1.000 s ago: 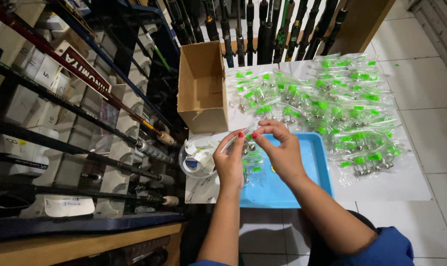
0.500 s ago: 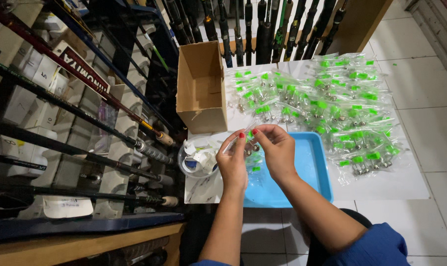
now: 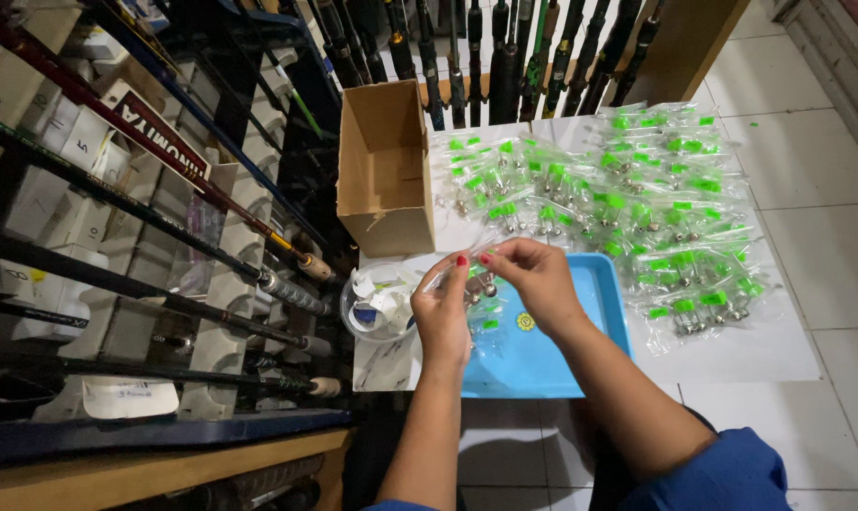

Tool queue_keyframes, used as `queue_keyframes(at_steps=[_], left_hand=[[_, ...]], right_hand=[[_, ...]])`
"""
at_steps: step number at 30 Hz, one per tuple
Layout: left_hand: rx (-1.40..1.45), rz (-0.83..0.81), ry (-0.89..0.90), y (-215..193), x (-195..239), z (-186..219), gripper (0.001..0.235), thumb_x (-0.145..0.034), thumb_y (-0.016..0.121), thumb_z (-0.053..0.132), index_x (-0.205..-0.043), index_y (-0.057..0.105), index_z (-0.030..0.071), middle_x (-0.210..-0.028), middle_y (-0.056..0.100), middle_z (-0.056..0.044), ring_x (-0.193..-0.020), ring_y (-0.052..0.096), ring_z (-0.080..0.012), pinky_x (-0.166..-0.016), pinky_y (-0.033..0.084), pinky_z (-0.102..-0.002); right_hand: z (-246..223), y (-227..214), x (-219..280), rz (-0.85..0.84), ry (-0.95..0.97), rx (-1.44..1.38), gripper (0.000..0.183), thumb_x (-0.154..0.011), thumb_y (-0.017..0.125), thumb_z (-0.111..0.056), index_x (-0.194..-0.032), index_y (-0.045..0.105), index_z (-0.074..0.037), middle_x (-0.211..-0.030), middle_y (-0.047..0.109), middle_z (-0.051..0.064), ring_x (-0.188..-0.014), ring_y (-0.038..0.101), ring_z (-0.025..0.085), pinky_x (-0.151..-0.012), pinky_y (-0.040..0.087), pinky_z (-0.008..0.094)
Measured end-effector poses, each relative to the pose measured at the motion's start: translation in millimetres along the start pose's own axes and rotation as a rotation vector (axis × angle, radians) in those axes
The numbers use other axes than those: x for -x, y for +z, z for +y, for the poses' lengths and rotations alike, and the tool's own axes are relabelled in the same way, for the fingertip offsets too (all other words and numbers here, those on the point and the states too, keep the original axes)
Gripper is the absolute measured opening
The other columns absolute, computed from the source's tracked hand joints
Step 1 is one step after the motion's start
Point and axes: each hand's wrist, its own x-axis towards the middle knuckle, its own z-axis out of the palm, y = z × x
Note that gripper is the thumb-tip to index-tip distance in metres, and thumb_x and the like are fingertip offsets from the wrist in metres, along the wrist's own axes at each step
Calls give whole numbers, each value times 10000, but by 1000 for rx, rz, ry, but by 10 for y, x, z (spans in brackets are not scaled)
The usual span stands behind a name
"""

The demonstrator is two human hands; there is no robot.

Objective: The person places small green fishing lures into clear plastic bags and arranges them in a blue tray. The person then picks up the packaged lures from the tray and places them onto a white table surface.

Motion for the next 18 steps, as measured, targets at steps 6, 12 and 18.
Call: queue_keyframes(at_steps=[6, 12, 18], left_hand=[[-46, -45, 15, 56, 54, 203, 218, -793, 696, 125, -949, 702, -28, -863, 689, -132, -860, 587, -126, -830, 499, -297], [-7, -252, -198, -151, -36, 118, 333, -792, 686, 107, -1098, 625, -9, -955, 662, -123, -803, 648, -158, -675, 580, -278], [-326, -341, -178, -478, -103, -73, 212, -781, 712, 124, -977, 700, 43, -877, 690, -55, -769, 634, -90, -711, 562, -266]], right_hand=[[-112, -120, 22, -21, 90, -61, 57, -736, 731, -27, -770, 688, -13, -604, 626, 77, -593, 548, 86, -618, 487, 219], [18, -321, 50, 26, 226, -184, 92, -751, 702, -3, -823, 664, 40, -664, 622, 121, -596, 620, 158, -566, 526, 232], [-235, -458, 395, -193, 171, 143, 352, -689, 754, -29, -1019, 650, 32, -873, 639, 144, -733, 656, 216, -649, 561, 300]])
